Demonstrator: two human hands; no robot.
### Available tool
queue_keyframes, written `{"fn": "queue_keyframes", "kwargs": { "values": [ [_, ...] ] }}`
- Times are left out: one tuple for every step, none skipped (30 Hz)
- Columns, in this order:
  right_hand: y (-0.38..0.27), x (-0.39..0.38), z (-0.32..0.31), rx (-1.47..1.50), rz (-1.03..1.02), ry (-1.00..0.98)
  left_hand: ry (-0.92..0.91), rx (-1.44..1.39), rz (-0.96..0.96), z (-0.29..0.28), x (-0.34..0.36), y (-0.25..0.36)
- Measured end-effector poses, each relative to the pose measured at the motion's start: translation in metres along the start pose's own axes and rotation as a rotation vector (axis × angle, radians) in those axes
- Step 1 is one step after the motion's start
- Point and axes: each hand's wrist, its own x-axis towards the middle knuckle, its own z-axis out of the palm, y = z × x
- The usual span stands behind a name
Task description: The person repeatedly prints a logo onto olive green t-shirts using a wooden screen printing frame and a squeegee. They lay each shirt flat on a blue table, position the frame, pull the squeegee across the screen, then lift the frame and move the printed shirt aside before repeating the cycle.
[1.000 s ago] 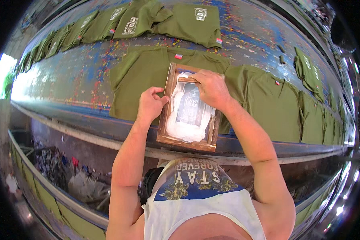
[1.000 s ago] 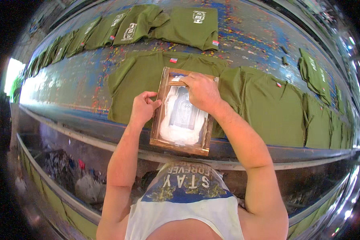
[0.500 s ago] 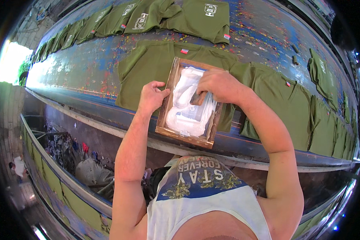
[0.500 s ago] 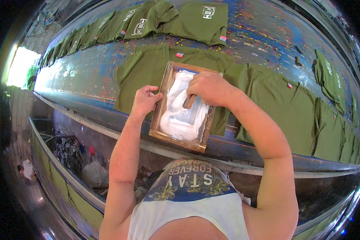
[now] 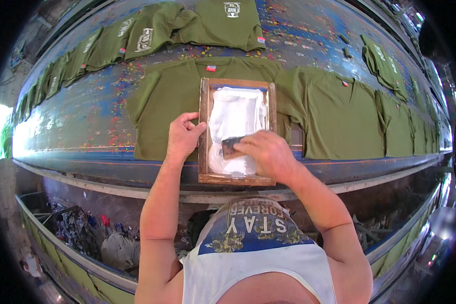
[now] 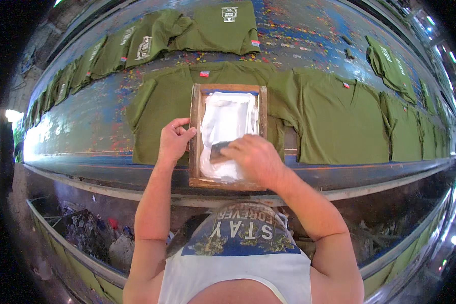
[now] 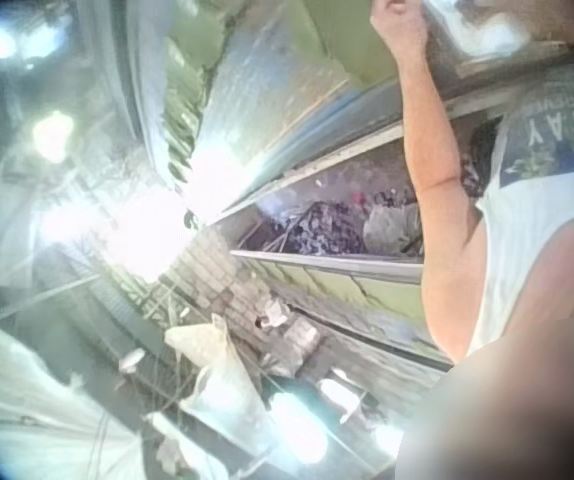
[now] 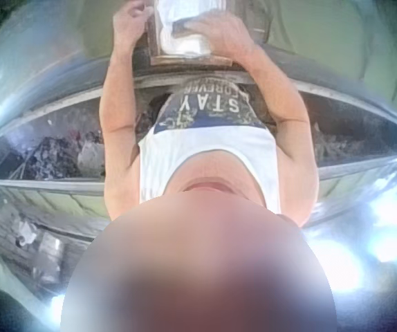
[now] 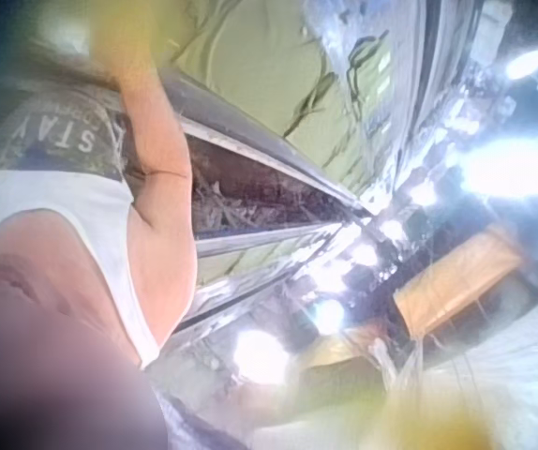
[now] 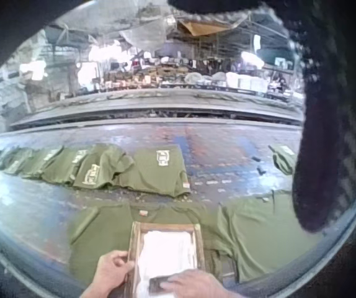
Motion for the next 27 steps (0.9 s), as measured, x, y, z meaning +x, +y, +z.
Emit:
{"fn": "queue_keyframes", "kwargs": {
  "values": [
    [-0.014,-0.010,0.001,0.012,0.013,-0.012,-0.025,-0.028,0.013,-0.001,0.000,-0.002],
    [-0.025,-0.016,-0.001,0.020,0.019,-0.021,-0.034,-0.069,0.039,0.000,0.001,-0.003],
    [-0.034,-0.020,-0.003,0.029,0.020,-0.028,-0.040,-0.060,0.024,0.000,0.002,-0.004],
    [-0.039,-0.021,-0.007,0.051,0.051,-0.058,-0.033,-0.060,0.017,-0.001,0.002,-0.004],
    [-0.036,-0.017,-0.013,0.073,0.055,-0.096,-0.031,-0.072,0.026,-0.001,0.003,-0.003],
    [-0.031,-0.013,-0.020,0.100,0.064,-0.133,-0.027,-0.057,0.014,-0.001,0.002,-0.002],
    [-0.023,-0.007,-0.027,0.131,0.073,-0.160,-0.027,-0.055,0.014,-0.001,0.002,-0.001],
    [-0.014,0.001,-0.032,0.124,0.143,-0.210,-0.028,-0.050,0.005,0.000,0.002,0.000],
    [-0.002,0.011,-0.033,0.109,0.147,-0.187,-0.029,-0.036,0.024,0.000,0.002,0.001],
    [0.011,0.023,-0.032,0.099,0.131,-0.150,-0.029,-0.022,0.031,0.000,0.002,0.001],
    [0.023,0.033,-0.030,0.095,0.118,-0.117,-0.026,-0.007,0.029,0.001,0.001,0.000],
    [0.036,0.044,-0.029,0.048,0.155,-0.091,-0.020,-0.002,0.042,0.002,0.002,-0.001],
    [0.046,0.054,-0.025,0.007,0.194,-0.061,-0.011,0.010,0.051,0.002,0.000,-0.003],
    [0.056,0.064,-0.022,-0.040,0.261,-0.050,0.000,0.017,0.053,0.002,0.001,-0.004],
    [0.063,0.071,-0.018,-0.024,0.218,0.031,0.010,0.047,0.076,0.002,0.000,-0.005],
    [0.069,0.077,-0.017,-0.021,0.204,0.093,0.019,0.068,0.095,0.002,0.000,-0.006],
    [0.073,0.079,-0.016,-0.018,0.214,0.146,0.021,0.091,0.110,0.003,0.000,-0.007],
    [0.073,0.079,-0.015,-0.014,0.203,0.129,0.020,0.099,0.108,0.002,0.000,-0.007],
    [0.072,0.077,-0.014,-0.009,0.141,0.107,0.025,0.107,0.110,0.002,0.001,-0.007],
    [0.066,0.070,-0.013,-0.005,0.097,0.071,0.032,0.112,0.105,0.002,0.000,-0.007],
    [0.060,0.064,-0.014,-0.008,0.035,0.040,0.028,0.092,0.100,0.002,0.001,-0.007],
    [0.051,0.056,-0.011,0.005,0.062,0.026,0.023,0.068,0.086,0.002,0.000,-0.007],
    [0.039,0.045,-0.008,0.016,0.079,0.019,0.018,0.044,0.067,0.003,0.000,-0.007],
    [0.026,0.035,-0.005,0.034,0.100,0.014,0.020,0.056,0.084,0.003,0.000,-0.007],
    [0.014,0.025,-0.002,0.039,0.090,0.005,0.026,0.072,0.095,0.003,-0.001,-0.007],
    [0.001,0.015,-0.001,0.049,0.083,-0.004,0.032,0.091,0.105,0.003,-0.001,-0.008],
    [-0.011,0.007,-0.001,0.064,0.077,-0.005,0.030,0.089,0.107,0.002,-0.001,-0.008]
  ]
}}
